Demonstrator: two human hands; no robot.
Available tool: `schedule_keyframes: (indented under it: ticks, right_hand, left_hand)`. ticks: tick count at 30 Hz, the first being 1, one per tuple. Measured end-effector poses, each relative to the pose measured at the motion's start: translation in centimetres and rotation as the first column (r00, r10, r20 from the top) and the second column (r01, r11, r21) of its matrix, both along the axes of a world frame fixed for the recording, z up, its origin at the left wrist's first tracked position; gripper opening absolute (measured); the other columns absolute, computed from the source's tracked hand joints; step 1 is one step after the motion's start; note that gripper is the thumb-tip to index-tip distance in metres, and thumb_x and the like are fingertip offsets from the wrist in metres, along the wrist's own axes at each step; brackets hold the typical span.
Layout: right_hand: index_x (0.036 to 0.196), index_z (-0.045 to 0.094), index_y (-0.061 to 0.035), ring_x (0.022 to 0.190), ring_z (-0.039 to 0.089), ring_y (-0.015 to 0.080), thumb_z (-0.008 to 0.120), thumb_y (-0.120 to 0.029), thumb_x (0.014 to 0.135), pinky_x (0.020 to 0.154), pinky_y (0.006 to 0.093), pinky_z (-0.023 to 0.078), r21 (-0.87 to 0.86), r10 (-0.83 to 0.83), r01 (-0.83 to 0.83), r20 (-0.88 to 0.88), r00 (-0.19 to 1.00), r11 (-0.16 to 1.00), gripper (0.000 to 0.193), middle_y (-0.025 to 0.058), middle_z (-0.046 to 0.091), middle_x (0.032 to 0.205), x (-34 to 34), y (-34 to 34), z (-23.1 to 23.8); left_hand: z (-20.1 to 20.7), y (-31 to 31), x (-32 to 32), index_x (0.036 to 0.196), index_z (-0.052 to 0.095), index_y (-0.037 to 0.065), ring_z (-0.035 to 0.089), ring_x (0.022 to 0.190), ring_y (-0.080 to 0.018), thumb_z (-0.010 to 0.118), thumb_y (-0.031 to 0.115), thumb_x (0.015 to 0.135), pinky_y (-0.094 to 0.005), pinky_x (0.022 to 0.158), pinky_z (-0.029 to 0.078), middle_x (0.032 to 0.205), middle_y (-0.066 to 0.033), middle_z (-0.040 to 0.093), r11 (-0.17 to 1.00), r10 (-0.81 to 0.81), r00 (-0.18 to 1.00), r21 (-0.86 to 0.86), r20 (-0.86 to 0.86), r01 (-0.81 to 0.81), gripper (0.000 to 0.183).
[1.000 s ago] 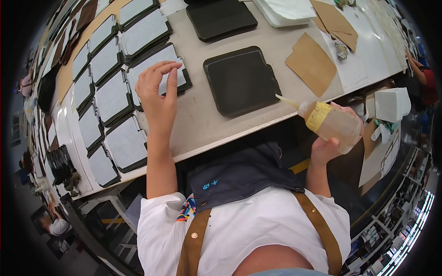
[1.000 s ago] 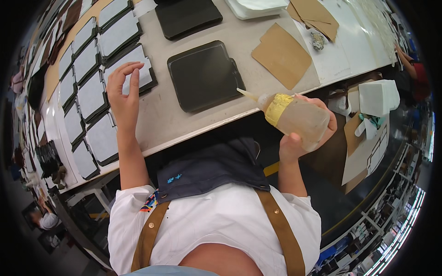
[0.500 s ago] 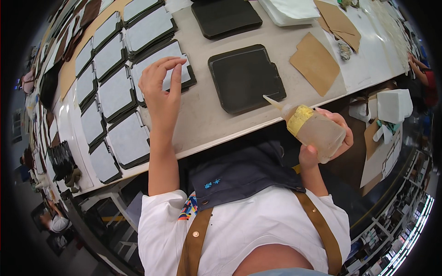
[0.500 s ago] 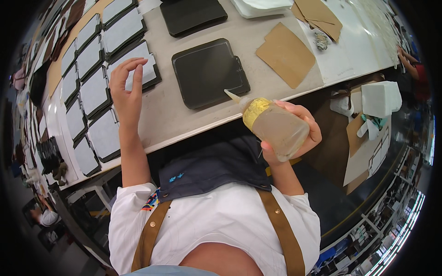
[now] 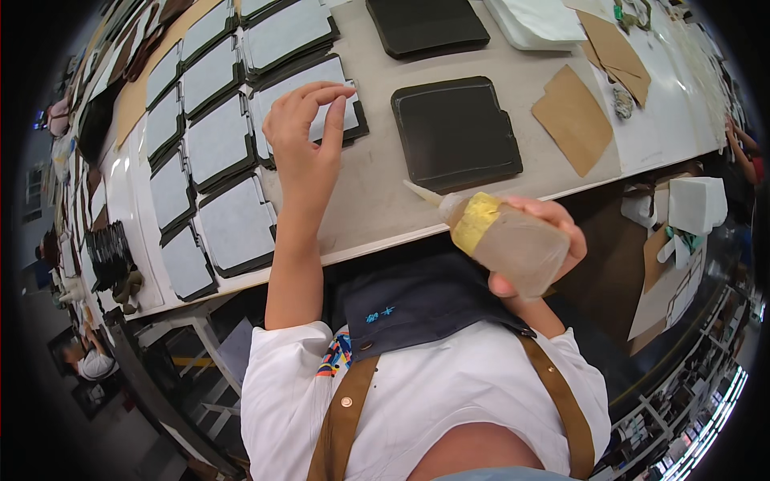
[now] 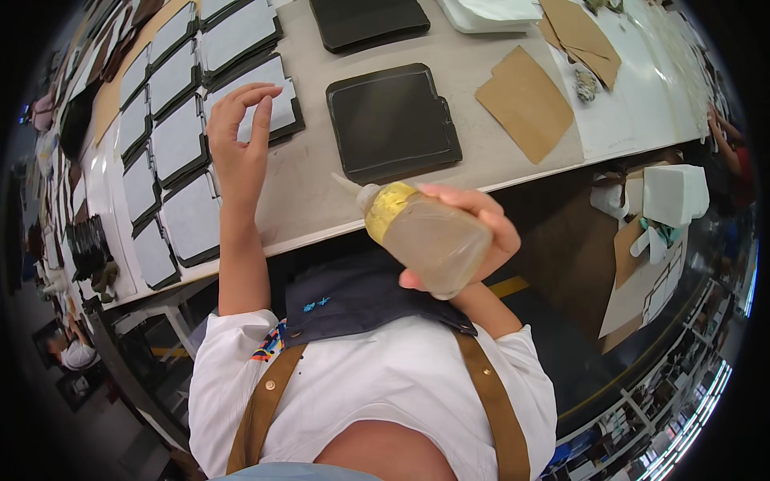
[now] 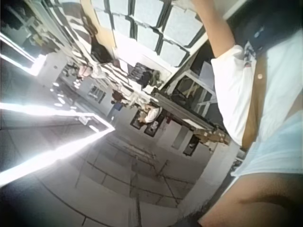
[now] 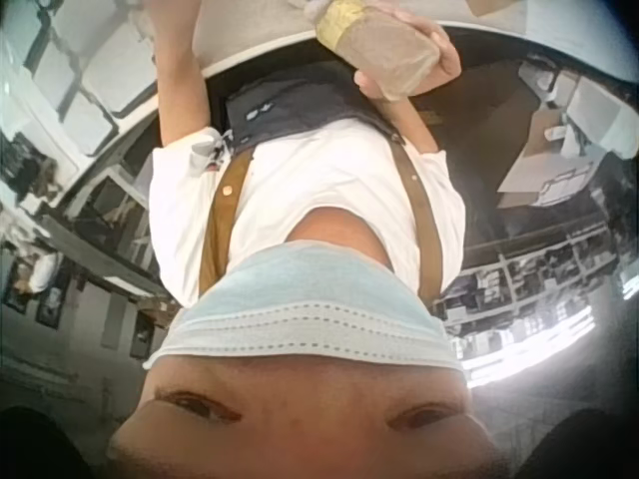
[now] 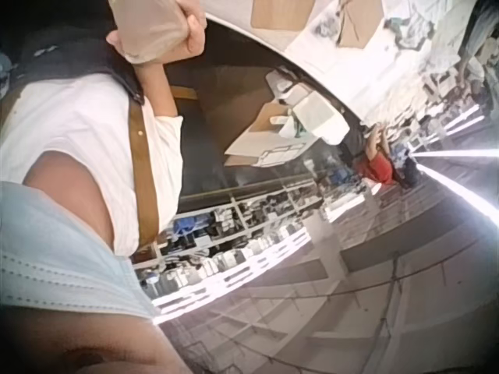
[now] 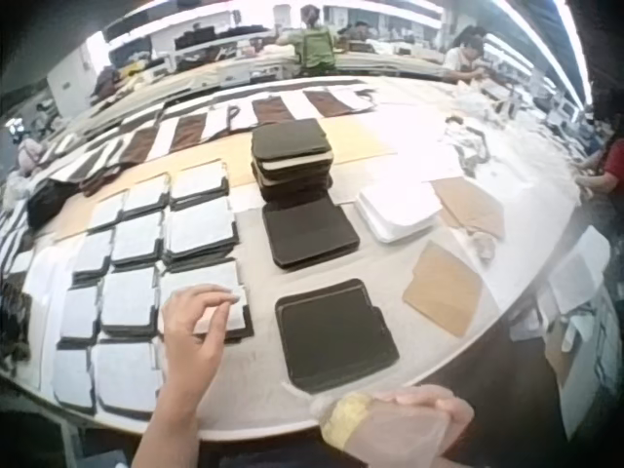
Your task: The person applies adhesive from a squeeze bottle onto the edges of a dark rectangular base. They then pick up a white rectangular insert and press it onto the adhesive, smoothing it down with their hands. This process is repeated for multiple units on a workbench.
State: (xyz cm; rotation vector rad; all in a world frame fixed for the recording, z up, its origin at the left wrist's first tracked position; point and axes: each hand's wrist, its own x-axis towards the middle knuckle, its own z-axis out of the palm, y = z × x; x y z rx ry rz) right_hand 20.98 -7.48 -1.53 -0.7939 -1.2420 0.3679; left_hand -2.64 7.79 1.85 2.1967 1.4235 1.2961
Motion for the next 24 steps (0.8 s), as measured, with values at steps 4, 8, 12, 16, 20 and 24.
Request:
schedule_keyframes:
  ticks: [4,8,12,16,20,24]
  right_hand:
    - [0.151,0.031,-0.0048,0.137,0.048,0.0364,0.044,-0.073,0.097,0.119,0.0511,0.036,-0.3,-0.384,0.279,-0.387,0.839,0.912,0.088,0.0165,0.045,0.147,2.6,1.8,1.6]
    - [0.147,0.038,0.0029,0.141,0.044,0.0317,0.045,-0.062,0.103,0.12,0.0455,0.032,-0.292,-0.59,0.514,-0.347,0.729,0.807,0.079,0.0183,0.041,0.153,13.1,4.9,0.2]
    - [0.146,0.042,0.0034,0.142,0.042,0.0309,0.056,-0.038,0.106,0.121,0.0434,0.027,-0.473,-0.736,0.635,-0.04,0.676,0.61,0.059,0.0194,0.033,0.158,18.0,4.3,-3.1]
    - [0.145,0.047,-0.0013,0.139,0.044,0.0295,0.065,-0.009,0.097,0.119,0.0404,0.03,0.014,-0.793,0.925,0.521,0.317,0.379,0.052,0.0178,0.036,0.156,16.2,6.0,1.7]
    - [0.124,0.068,-0.0036,0.127,0.057,0.0296,0.067,-0.012,0.095,0.111,0.0382,0.04,-0.108,-0.413,0.576,0.592,0.692,0.81,0.03,0.0129,0.063,0.131,14.5,13.0,6.3]
    - [0.105,0.07,-0.0014,0.112,0.062,0.0321,0.069,-0.014,0.093,0.093,0.0413,0.051,-0.086,-0.179,0.53,0.886,0.427,0.844,0.018,0.0123,0.067,0.117,13.4,20.1,4.1]
  left_hand:
    - [0.3,-0.2,-0.1,0.099,0.076,0.012,0.062,0.107,-0.0197,0.067,0.014,0.095,-0.0377,0.101,0.037,0.107,-0.0002,0.074,1.0,0.015,1.0,-0.002,-0.018,-0.015,0.01]
    - [1.0,-0.6,0.3,0.1,0.076,0.008,0.064,0.106,-0.0226,0.066,0.011,0.095,-0.0368,0.096,0.046,0.108,-0.0055,0.074,1.0,0.017,0.999,0.001,-0.051,-0.017,0.011]
    - [1.0,-0.5,0.5,0.1,0.075,0.007,0.063,0.105,-0.0227,0.066,0.01,0.095,-0.0366,0.097,0.045,0.107,-0.0056,0.074,1.0,0.015,0.998,-0.015,-0.066,-0.016,0.011]
    - [-0.1,-0.3,0.3,0.1,0.074,0.013,0.058,0.108,-0.0191,0.067,0.014,0.094,-0.039,0.104,0.032,0.108,0.0018,0.072,0.999,0.007,1.0,-0.044,-0.016,-0.008,0.009]
    - [-0.2,0.0,0.6,0.099,0.074,0.013,0.058,0.108,-0.0195,0.067,0.013,0.094,-0.0391,0.104,0.032,0.108,0.0016,0.072,0.999,-0.005,1.0,-0.038,-0.011,0.004,0.009]
    - [-0.5,0.3,0.7,0.099,0.074,0.013,0.059,0.108,-0.0202,0.067,0.012,0.093,-0.0394,0.104,0.032,0.108,0.001,0.072,0.999,-0.004,1.0,-0.038,-0.024,0.003,0.009]
